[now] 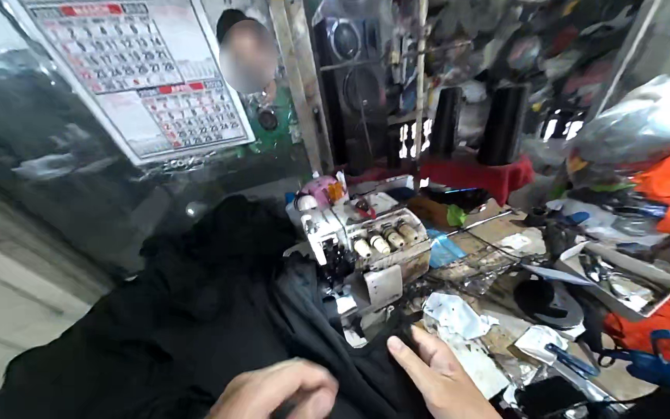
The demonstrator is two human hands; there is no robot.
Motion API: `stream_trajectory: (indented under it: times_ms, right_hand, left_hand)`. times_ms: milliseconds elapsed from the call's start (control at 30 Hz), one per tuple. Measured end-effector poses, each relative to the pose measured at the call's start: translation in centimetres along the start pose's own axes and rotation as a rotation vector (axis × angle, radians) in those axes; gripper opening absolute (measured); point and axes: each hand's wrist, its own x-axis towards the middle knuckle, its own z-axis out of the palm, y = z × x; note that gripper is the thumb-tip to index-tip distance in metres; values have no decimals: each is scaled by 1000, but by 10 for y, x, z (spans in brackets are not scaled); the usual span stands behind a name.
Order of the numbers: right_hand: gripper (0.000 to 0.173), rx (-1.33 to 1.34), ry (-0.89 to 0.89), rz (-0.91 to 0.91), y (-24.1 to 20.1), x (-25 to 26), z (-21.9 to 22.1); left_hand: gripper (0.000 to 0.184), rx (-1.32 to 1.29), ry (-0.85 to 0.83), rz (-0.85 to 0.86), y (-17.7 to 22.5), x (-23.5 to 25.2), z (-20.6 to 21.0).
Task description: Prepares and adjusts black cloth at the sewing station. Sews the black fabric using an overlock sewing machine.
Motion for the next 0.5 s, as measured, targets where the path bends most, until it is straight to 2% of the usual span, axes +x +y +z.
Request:
stream_trajectory:
  times_ms: [100, 200, 300, 500]
  right_hand:
    - [19, -51, 1, -65, 3, -10, -4]
    - [20, -134, 51, -113, 5, -10, -10]
    - [22, -207, 38, -138, 0, -8, -18]
    - [30, -290, -165, -125, -13, 0, -27]
  left_hand:
    - [30, 105, 198, 38, -5, 41, 45]
    - [29, 107, 257, 100, -11, 70, 72]
    - [23, 25, 301, 115, -11, 79, 76]
    - [16, -79, 262, 116, 2, 72, 61]
